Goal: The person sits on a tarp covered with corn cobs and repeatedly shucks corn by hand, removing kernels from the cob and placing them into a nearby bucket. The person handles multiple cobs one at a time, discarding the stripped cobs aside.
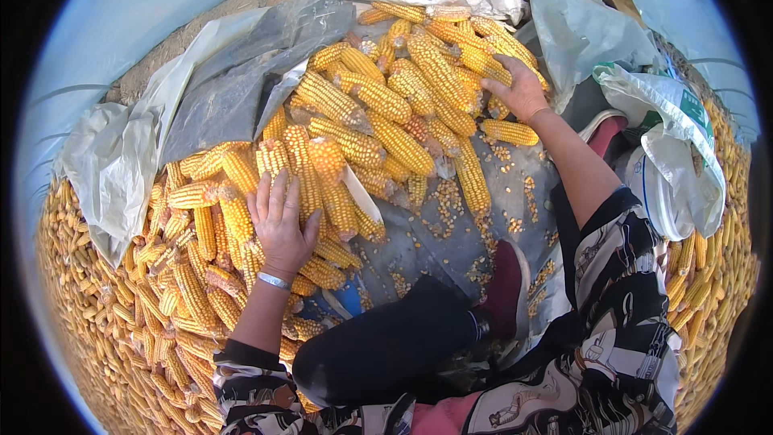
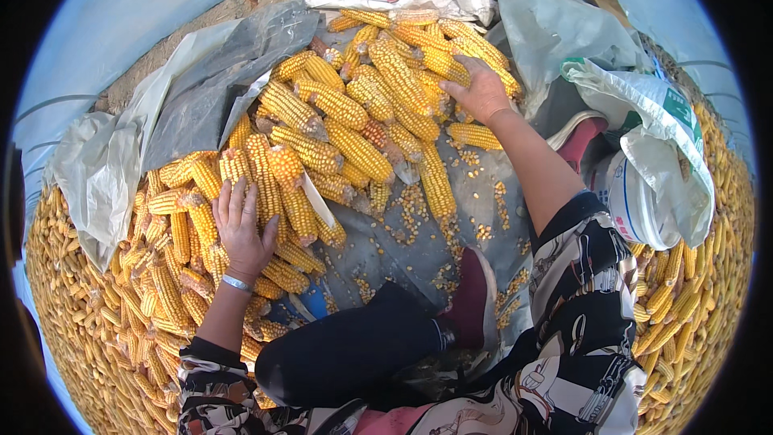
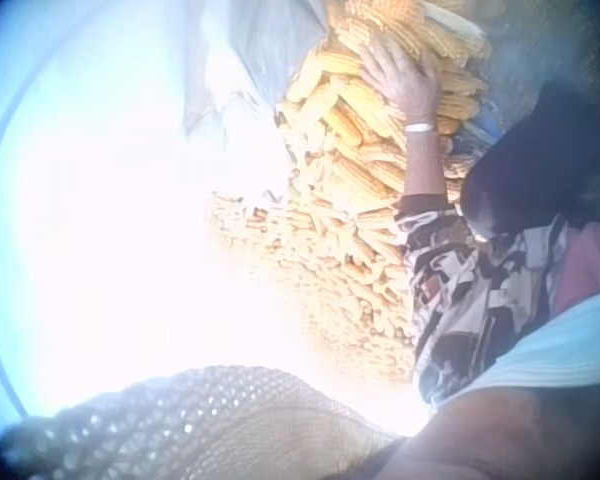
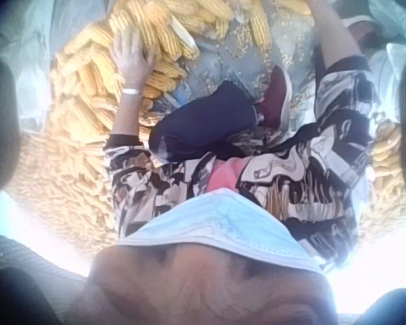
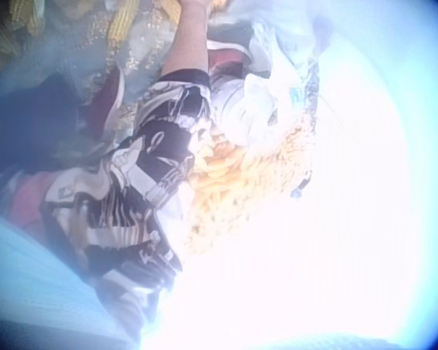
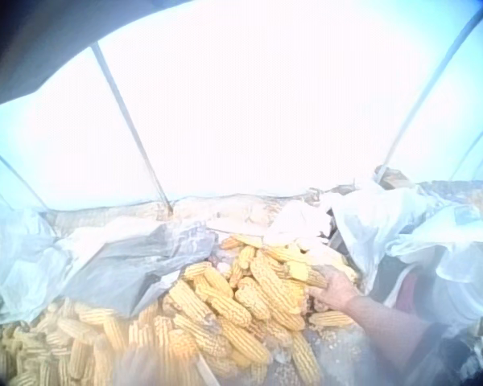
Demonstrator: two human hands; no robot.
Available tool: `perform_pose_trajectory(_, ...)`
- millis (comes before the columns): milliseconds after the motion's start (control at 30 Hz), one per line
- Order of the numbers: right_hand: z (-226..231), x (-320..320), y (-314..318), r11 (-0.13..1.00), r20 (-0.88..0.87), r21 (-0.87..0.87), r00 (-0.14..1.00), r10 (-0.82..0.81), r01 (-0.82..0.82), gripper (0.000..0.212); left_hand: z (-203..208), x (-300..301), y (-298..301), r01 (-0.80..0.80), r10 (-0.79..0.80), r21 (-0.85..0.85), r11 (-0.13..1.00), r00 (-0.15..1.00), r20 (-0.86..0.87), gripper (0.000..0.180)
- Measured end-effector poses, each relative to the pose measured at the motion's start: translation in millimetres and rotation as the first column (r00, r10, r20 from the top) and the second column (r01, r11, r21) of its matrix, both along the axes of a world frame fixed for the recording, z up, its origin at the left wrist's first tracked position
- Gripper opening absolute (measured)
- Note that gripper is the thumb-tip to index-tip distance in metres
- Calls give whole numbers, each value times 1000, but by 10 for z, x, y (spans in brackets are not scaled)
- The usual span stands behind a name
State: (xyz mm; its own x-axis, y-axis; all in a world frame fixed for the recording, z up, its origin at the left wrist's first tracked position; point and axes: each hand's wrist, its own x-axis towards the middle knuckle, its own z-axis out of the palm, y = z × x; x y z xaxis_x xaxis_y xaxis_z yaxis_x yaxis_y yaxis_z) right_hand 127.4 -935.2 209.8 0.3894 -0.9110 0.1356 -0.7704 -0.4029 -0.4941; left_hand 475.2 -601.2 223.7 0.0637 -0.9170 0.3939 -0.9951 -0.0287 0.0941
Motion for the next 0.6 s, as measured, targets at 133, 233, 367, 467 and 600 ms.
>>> perform_pose_trajectory(133,-55,660,88,988,4,121,995,101,-101,93,138,14,-186,-2,-12,-103,995,990,-141,68)
perform_pose_trajectory(233,-147,995,137,974,-277,218,961,1,62,103,204,120,-540,-254,240,60,965,774,-586,80)
perform_pose_trajectory(367,-334,901,215,952,43,293,993,-109,91,98,257,231,-780,-343,433,264,902,717,-546,87)
perform_pose_trajectory(467,-394,721,232,921,226,389,972,-67,-27,94,318,318,-877,-261,402,305,916,586,-703,91)
perform_pose_trajectory(600,-387,554,376,767,410,623,899,-154,-153,95,294,359,-870,-114,352,333,936,305,-885,97)
